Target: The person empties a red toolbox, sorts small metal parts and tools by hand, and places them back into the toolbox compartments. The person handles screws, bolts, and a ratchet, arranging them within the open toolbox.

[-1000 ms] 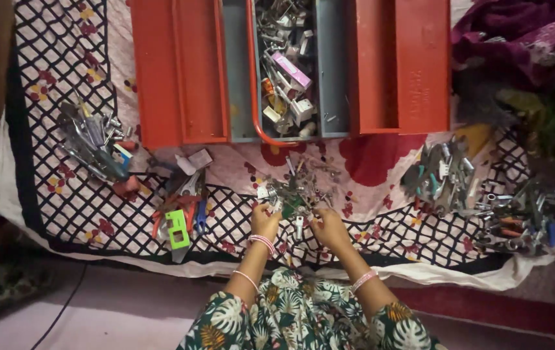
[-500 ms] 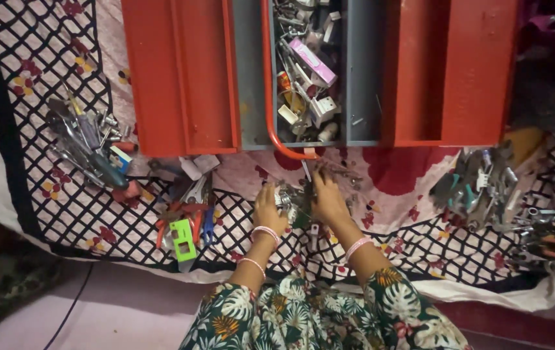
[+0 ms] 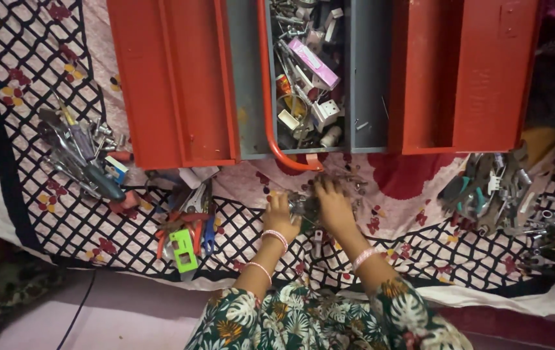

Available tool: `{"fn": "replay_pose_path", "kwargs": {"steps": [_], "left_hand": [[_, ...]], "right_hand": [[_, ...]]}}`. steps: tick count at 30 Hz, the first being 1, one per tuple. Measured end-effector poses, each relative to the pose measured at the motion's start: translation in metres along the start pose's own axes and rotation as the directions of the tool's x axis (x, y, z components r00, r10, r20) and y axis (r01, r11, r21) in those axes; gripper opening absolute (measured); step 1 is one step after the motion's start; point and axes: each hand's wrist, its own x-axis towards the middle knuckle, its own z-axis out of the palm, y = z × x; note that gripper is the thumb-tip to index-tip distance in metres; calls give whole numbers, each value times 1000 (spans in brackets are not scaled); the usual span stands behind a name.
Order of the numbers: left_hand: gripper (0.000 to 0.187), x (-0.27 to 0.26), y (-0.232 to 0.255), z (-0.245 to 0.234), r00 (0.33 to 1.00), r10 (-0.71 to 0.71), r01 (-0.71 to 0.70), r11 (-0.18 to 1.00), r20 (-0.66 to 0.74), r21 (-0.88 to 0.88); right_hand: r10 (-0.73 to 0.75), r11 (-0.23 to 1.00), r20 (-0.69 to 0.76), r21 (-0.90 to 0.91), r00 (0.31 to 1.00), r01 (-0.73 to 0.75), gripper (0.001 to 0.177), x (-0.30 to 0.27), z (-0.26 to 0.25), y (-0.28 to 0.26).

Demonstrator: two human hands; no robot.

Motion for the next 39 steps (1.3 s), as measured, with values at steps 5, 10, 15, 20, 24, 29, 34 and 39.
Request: {"fn": "replay_pose_path", "kwargs": {"steps": [5,10,15,20,24,29,34,39], "left_hand": [[71,-19,10,1,999,22,-16,980,29,-197],[70,-22,15,-6,999,9,-4,991,34,-130],[87,-9,25,-6,994,50,-60,993,-93,-106],[88,3,37,-8,990,-104,100,994,101,39],[84,6,38,-17,965,-153,140,988,214,71],[95,5,39,-22,956,-152,124,984,253,125],[109,-6,43,-9,977,-96,73,990,190,123],[109,0,25,8,983,-91,109,988,162,-109]], "right_hand": [[67,993,31,91,997,-70,82,-45,-6,-4],[229,969,108,73,967,-237,39,-46,-2,12],[187,949,-328,304,926,-84,17,28,3,40],[192,979,-161,106,968,-177,15,86,-5,50],[296,952,-107,111,949,-285,24,78,-2,55],[232,931,-166,323,959,-169,24,6,19,63],[17,990,-185,138,983,9,73,-42,33,42],[146,921,210,329,967,-210,97,-43,15,18]]}}
